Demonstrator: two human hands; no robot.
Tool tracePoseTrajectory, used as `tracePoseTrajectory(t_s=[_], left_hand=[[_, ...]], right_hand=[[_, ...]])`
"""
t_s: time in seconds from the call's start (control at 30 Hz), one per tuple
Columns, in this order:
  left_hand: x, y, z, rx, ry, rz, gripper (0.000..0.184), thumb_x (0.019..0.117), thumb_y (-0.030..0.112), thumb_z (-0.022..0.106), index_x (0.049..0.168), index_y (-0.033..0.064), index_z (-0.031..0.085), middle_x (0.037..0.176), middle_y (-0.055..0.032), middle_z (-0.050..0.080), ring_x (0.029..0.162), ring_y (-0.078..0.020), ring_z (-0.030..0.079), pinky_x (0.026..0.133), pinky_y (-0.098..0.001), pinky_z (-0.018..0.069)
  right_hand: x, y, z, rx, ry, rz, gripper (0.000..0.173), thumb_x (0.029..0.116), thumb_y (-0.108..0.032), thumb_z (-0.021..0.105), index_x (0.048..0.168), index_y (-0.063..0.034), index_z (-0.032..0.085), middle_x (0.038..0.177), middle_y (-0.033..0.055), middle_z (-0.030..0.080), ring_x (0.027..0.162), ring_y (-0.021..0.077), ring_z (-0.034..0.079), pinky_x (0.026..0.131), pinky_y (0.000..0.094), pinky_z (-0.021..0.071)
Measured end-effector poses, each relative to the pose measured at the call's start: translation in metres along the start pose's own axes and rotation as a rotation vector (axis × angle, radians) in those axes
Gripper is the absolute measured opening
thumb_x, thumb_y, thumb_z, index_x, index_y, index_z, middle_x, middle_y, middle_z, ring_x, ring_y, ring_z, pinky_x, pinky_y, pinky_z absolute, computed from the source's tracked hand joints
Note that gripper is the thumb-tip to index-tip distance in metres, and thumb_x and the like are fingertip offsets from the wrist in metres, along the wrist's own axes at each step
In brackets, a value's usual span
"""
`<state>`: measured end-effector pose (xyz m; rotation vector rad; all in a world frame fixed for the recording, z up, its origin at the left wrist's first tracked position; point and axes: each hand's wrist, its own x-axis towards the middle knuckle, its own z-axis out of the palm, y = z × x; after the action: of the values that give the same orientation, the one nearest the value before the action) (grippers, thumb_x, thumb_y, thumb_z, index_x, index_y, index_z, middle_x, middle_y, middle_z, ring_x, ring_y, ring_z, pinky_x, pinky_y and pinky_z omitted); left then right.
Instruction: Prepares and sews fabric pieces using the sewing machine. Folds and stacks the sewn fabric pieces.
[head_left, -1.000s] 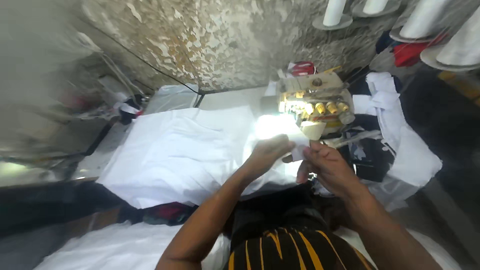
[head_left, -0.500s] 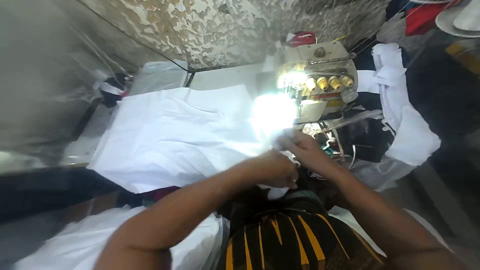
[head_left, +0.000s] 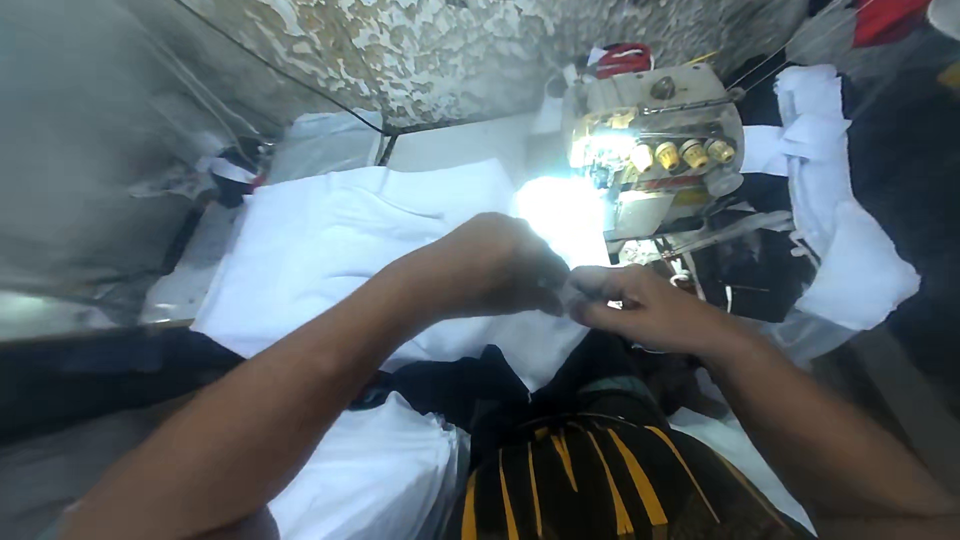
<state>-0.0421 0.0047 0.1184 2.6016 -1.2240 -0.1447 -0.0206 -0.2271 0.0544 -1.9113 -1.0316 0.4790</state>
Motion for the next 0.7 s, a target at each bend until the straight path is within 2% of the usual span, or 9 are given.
tracePoseTrajectory(t_s=[0.13,0.23,0.4,0.47,0.53,0.57,0.6,0.67,0.7], left_hand=[[-0.003,0.001,0.003,-0.008,0.044,0.036,0.028,0.0960,0.034,0.065,0.084,0.0119,0.076,0.072,-0.0016,0.064,0.064,-0.0140,0.062,0.056,-0.0308,0.0467],[-0.003,-0.001,0.008,0.004,0.099,0.047,0.027,0.0955,0.034,0.066,0.081,0.0124,0.074,0.075,-0.0025,0.064,0.065,-0.0144,0.062,0.055,-0.0309,0.0453],[0.001,-0.002,0.015,-0.041,0.150,0.075,0.022,0.0927,0.030,0.071,0.079,0.0135,0.074,0.117,-0.0040,0.074,0.074,-0.0118,0.068,0.060,-0.0315,0.0517],[0.005,-0.003,0.018,-0.086,0.156,0.092,0.022,0.0914,0.029,0.072,0.078,0.0120,0.075,0.124,-0.0024,0.073,0.083,-0.0108,0.072,0.065,-0.0320,0.0551],[0.008,-0.004,0.019,-0.163,0.141,0.093,0.019,0.0908,0.030,0.074,0.084,0.0121,0.077,0.115,0.0011,0.077,0.088,-0.0085,0.073,0.069,-0.0300,0.0570],[0.010,-0.004,0.018,-0.195,0.124,0.063,0.019,0.0903,0.032,0.075,0.088,0.0133,0.076,0.100,0.0039,0.077,0.081,-0.0063,0.071,0.066,-0.0282,0.0557],[0.012,-0.004,0.018,-0.215,0.105,0.025,0.022,0.0894,0.035,0.075,0.093,0.0137,0.071,0.081,0.0048,0.071,0.065,-0.0062,0.063,0.057,-0.0277,0.0489],[0.015,-0.002,0.014,-0.161,0.047,-0.017,0.030,0.0906,0.040,0.074,0.106,0.0154,0.068,0.073,0.0064,0.068,0.057,-0.0057,0.059,0.054,-0.0269,0.0479],[0.015,-0.002,0.014,-0.105,0.061,0.005,0.030,0.0908,0.040,0.072,0.106,0.0144,0.071,0.071,0.0061,0.067,0.056,-0.0060,0.058,0.052,-0.0262,0.0477]], right_hand=[[-0.001,0.000,0.003,-0.069,0.032,-0.065,0.016,0.0952,-0.026,0.055,0.086,-0.0195,0.066,0.064,-0.0131,0.050,0.056,-0.0034,0.046,0.050,0.0197,0.0363],[-0.003,0.002,0.003,-0.063,0.039,-0.097,0.019,0.0978,-0.026,0.053,0.085,-0.0191,0.066,0.061,-0.0136,0.048,0.053,-0.0038,0.043,0.048,0.0185,0.0346],[-0.007,0.002,0.001,-0.084,0.045,-0.132,0.021,0.0980,-0.024,0.055,0.083,-0.0149,0.066,0.060,-0.0119,0.044,0.054,-0.0039,0.041,0.050,0.0170,0.0335],[-0.009,0.003,0.000,-0.066,0.029,-0.134,0.024,0.0996,-0.025,0.055,0.083,-0.0135,0.068,0.060,-0.0121,0.045,0.056,-0.0056,0.041,0.052,0.0152,0.0328],[-0.011,0.003,-0.002,-0.036,0.003,-0.118,0.027,0.1016,-0.026,0.053,0.086,-0.0114,0.070,0.064,-0.0107,0.049,0.060,-0.0060,0.044,0.055,0.0149,0.0347],[-0.013,0.003,-0.004,-0.027,-0.002,-0.104,0.029,0.1018,-0.026,0.052,0.087,-0.0104,0.071,0.065,-0.0100,0.052,0.062,-0.0058,0.045,0.057,0.0156,0.0353],[-0.015,0.003,-0.005,-0.031,0.004,-0.105,0.029,0.1020,-0.025,0.051,0.087,-0.0098,0.071,0.066,-0.0095,0.053,0.062,-0.0058,0.046,0.058,0.0155,0.0359],[-0.015,0.004,-0.005,-0.044,0.030,-0.116,0.030,0.1017,-0.024,0.051,0.084,-0.0092,0.068,0.063,-0.0087,0.050,0.060,-0.0045,0.044,0.057,0.0164,0.0340],[-0.015,0.005,-0.005,-0.033,0.036,-0.109,0.029,0.1020,-0.025,0.050,0.084,-0.0099,0.068,0.063,-0.0092,0.049,0.059,-0.0048,0.043,0.056,0.0162,0.0337]])
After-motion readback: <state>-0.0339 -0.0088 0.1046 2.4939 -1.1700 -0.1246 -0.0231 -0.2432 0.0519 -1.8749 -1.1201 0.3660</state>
